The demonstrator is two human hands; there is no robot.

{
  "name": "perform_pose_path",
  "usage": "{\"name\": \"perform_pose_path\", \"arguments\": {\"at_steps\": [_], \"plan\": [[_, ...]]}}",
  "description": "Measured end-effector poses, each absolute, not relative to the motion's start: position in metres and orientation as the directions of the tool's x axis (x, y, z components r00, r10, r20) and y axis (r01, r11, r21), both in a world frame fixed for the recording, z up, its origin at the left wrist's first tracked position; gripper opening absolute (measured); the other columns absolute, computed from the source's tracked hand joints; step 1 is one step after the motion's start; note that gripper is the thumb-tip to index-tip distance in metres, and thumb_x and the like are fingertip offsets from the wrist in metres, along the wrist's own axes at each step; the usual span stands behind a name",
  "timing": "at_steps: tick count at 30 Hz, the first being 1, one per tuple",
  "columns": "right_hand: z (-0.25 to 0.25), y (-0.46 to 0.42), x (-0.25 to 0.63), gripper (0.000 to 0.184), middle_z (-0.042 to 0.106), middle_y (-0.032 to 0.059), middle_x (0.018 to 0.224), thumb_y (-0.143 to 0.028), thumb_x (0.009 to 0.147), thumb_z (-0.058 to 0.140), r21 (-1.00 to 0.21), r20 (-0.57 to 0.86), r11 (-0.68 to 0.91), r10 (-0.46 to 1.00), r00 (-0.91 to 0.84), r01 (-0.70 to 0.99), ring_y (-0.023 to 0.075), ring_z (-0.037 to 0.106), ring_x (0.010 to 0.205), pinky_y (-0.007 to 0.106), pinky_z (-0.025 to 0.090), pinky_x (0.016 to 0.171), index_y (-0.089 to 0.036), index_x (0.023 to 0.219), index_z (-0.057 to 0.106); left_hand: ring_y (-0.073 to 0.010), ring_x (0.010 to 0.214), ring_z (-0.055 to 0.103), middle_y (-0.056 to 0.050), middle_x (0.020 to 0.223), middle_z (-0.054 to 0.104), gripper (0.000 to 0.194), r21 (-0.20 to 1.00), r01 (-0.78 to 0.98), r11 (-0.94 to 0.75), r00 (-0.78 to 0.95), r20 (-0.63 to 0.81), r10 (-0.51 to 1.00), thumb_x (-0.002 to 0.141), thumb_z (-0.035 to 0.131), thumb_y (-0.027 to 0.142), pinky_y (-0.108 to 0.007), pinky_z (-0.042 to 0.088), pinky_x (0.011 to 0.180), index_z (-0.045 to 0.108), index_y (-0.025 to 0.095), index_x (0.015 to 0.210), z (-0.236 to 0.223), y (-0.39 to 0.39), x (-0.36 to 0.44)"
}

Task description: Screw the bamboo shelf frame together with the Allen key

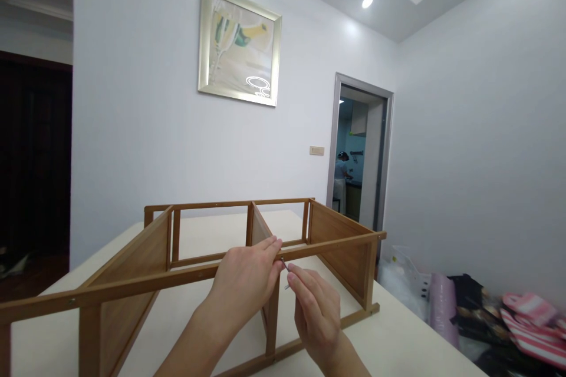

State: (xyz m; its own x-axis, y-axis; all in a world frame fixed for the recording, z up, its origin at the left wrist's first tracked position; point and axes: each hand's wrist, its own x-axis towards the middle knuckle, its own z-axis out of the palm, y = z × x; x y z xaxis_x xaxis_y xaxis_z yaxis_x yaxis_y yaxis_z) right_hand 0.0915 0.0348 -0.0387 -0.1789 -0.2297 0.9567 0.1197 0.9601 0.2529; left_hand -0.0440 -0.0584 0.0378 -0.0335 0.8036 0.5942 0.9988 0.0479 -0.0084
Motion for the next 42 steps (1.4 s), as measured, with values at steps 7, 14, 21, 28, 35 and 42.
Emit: {"name": "perform_pose_path", "arguments": {"at_steps": [7, 14, 21, 28, 35, 42], "plan": [[-0.036, 0.035, 0.090, 0.049, 0.071, 0.0184, 0.112, 0.000, 0.089, 0.050, 0.273, 0.952, 0.954, -0.250, -0.178, 0.121, 0.0237, 0.068, 0.102, 0.038, 0.061, 0.074, -0.015, 0.136, 0.051, -0.0247, 0.106, 0.070, -0.004, 0.135, 0.061, 0.041, 0.007, 0.999, 0.044, -0.040, 0.590, 0.806, 0.094, 0.043, 0.023, -0.040, 0.057, 0.086, 0.060, 0.024, 0.132, 0.038, -0.058, -0.043], [-0.037, 0.035, 0.092, 0.044, 0.071, 0.0179, 0.113, -0.003, 0.091, 0.050, 0.303, 0.943, 0.942, -0.273, -0.192, 0.144, 0.0234, 0.067, 0.101, 0.038, 0.061, 0.074, -0.014, 0.134, 0.053, -0.0236, 0.111, 0.068, -0.001, 0.137, 0.060, 0.042, 0.006, 0.998, 0.057, -0.050, 0.562, 0.826, 0.094, 0.043, 0.026, -0.038, 0.057, 0.090, 0.059, 0.025, 0.133, 0.039, -0.059, -0.044], [-0.032, 0.040, 0.101, 0.040, 0.071, 0.0184, 0.108, -0.002, 0.087, 0.059, 0.363, 0.923, 0.903, -0.315, -0.220, 0.231, 0.0243, 0.067, 0.097, 0.038, 0.060, 0.075, -0.011, 0.126, 0.060, -0.0232, 0.113, 0.067, 0.000, 0.138, 0.059, 0.042, 0.016, 0.998, 0.060, -0.059, 0.550, 0.833, 0.095, 0.042, 0.028, -0.039, 0.056, 0.092, 0.058, 0.026, 0.134, 0.041, -0.058, -0.043], [-0.030, 0.040, 0.109, 0.042, 0.072, 0.0175, 0.104, 0.004, 0.076, 0.071, 0.466, 0.874, 0.824, -0.374, -0.310, 0.321, 0.0239, 0.065, 0.088, 0.035, 0.058, 0.070, -0.009, 0.116, 0.068, -0.0226, 0.112, 0.067, -0.001, 0.138, 0.059, 0.043, 0.014, 0.998, 0.057, -0.055, 0.547, 0.835, 0.095, 0.042, 0.028, -0.038, 0.056, 0.092, 0.058, 0.025, 0.134, 0.040, -0.059, -0.043], [-0.021, 0.035, 0.113, 0.033, 0.072, 0.0157, 0.104, 0.003, 0.079, 0.068, 0.463, 0.862, 0.834, -0.346, -0.370, 0.298, 0.0237, 0.064, 0.089, 0.035, 0.057, 0.071, -0.012, 0.109, 0.070, -0.0235, 0.111, 0.068, 0.000, 0.138, 0.059, 0.042, 0.016, 0.998, 0.061, -0.059, 0.550, 0.833, 0.094, 0.043, 0.029, -0.039, 0.057, 0.090, 0.058, 0.027, 0.134, 0.038, -0.058, -0.044], [-0.015, 0.033, 0.114, 0.030, 0.071, 0.0148, 0.099, 0.001, 0.083, 0.066, 0.418, 0.877, 0.875, -0.320, -0.359, 0.242, 0.0214, 0.062, 0.085, 0.033, 0.054, 0.066, -0.011, 0.110, 0.069, -0.0239, 0.110, 0.068, -0.001, 0.138, 0.059, 0.042, 0.006, 0.998, 0.067, -0.059, 0.555, 0.830, 0.094, 0.044, 0.029, -0.039, 0.057, 0.089, 0.058, 0.027, 0.134, 0.038, -0.056, -0.044]]}}
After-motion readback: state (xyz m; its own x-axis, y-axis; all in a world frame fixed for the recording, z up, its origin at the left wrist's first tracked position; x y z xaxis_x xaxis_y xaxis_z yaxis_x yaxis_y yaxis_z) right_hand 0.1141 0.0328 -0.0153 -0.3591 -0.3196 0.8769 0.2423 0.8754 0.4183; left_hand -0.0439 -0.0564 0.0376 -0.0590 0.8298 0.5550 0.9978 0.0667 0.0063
